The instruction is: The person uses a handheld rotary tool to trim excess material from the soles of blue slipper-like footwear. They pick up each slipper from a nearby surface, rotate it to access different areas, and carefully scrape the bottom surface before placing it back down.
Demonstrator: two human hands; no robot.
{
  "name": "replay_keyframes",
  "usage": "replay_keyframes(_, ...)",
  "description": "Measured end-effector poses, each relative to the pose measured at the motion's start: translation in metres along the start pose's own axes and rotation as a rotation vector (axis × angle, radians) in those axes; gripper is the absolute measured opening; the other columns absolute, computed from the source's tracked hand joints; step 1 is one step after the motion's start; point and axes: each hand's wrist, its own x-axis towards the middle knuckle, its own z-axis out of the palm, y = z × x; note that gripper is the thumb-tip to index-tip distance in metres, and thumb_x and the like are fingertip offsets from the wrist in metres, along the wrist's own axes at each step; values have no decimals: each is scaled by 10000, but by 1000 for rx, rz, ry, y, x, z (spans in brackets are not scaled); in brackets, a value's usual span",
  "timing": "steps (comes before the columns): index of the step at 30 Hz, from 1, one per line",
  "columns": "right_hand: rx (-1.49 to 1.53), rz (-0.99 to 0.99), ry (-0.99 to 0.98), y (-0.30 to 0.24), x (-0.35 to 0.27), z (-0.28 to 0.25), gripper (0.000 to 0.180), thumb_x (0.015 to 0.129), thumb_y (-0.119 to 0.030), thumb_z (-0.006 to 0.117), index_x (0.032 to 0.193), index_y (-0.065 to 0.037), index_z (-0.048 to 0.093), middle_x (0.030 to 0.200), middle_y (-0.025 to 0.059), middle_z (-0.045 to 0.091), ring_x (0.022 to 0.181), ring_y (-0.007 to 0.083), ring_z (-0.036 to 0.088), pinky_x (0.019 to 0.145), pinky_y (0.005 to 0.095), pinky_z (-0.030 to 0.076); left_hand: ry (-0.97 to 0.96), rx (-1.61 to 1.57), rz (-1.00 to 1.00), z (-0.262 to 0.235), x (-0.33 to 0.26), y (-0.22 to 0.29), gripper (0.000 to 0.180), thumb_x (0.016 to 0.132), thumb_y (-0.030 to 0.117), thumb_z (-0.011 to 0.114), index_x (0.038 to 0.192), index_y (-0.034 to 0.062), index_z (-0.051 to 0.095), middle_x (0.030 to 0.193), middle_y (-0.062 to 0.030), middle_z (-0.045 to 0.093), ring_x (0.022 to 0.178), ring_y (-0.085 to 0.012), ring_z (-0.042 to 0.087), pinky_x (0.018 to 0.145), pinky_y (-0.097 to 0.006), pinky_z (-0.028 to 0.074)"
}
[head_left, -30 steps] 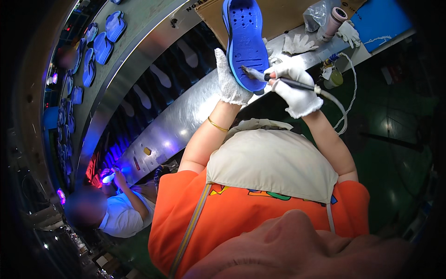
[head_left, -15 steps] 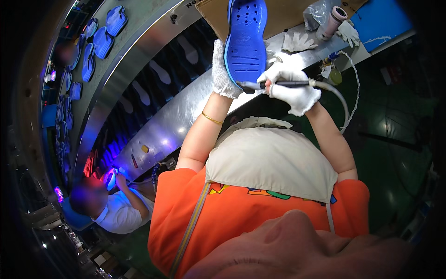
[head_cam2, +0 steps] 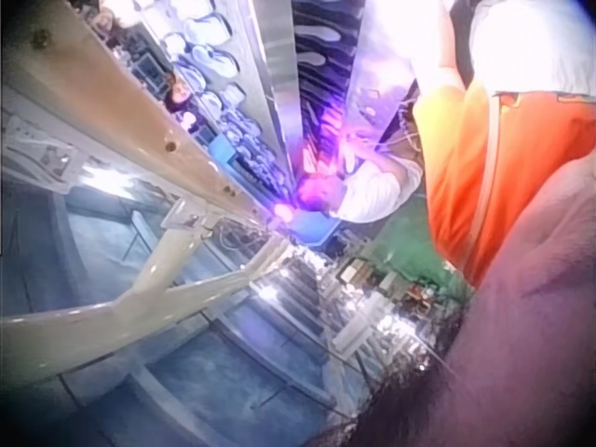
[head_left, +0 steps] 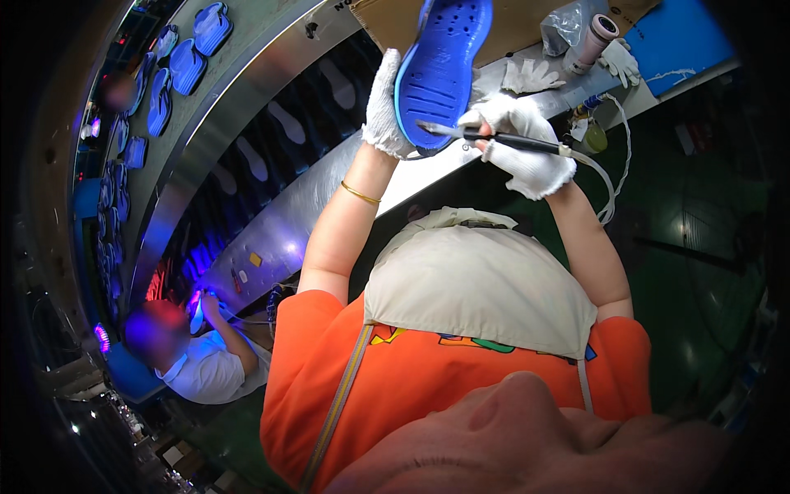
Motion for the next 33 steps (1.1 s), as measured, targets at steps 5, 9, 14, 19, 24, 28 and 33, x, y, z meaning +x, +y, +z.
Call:
replay_keyframes(5, -375, -102, -166, -9, 15, 1, 158, 687, 45, 652, 811, -37, 600, 871, 51, 636, 797, 117, 599, 742, 267, 495, 81, 83, -121, 2, 7, 5, 574, 947, 451, 409, 1278, -17, 443, 1167, -266, 554, 1025, -350, 606, 855, -445, 534)
replay_keyframes(9, -332, 63, -282, 2, 17, -3, 122, 668, 20, 651, 769, -38, 612, 853, 41, 642, 813, 127, 608, 757, 271, 492, 198, 231, -374, 2, 5, 11, 455, 920, 389, 518, 1132, -9, 577, 993, -169, 659, 814, -221, 678, 686, -333, 588)
replay_keyframes(14, -124, 326, -312, -3, 17, -20, 101, 690, 13, 627, 779, -34, 620, 903, 59, 648, 845, 148, 615, 790, 269, 492, 291, 348, -492, 7, 1, 12, 439, 884, 382, 590, 1102, 1, 590, 956, -135, 664, 770, -189, 670, 653, -295, 584)
replay_keyframes(19, -243, 222, -296, 1, 16, -12, 96, 700, 5, 632, 789, -28, 620, 892, 61, 653, 832, 147, 614, 787, 265, 491, 264, 452, -682, 10, 6, 12, 501, 876, 462, 561, 1150, 43, 575, 973, -147, 658, 779, -201, 671, 616, -352, 583)
replay_keyframes(24, -372, 390, -419, -11, 14, -33, 125, 662, -38, 653, 783, -67, 652, 866, 27, 675, 800, 124, 628, 740, 244, 503, 159, 443, -721, -6, 6, 4, 530, 920, 447, 487, 1166, -20, 540, 982, -178, 647, 794, -239, 673, 691, -370, 582)
replay_keyframes(28, -275, 193, -271, -2, 12, -31, 100, 666, -29, 657, 760, -64, 646, 849, 44, 672, 800, 149, 635, 738, 265, 510, 113, 363, -776, -3, 3, 5, 627, 885, 509, 512, 1221, -20, 492, 1012, -227, 623, 801, -328, 662, 667, -466, 575)
replay_keyframes(33, -459, 318, -382, -15, 10, -55, 115, 671, -13, 641, 772, -69, 637, 839, 28, 650, 815, 141, 616, 770, 262, 495, 186, 458, -706, -6, 1, 7, 653, 892, 532, 478, 1242, -20, 474, 1016, -236, 618, 824, -339, 661, 664, -487, 571)
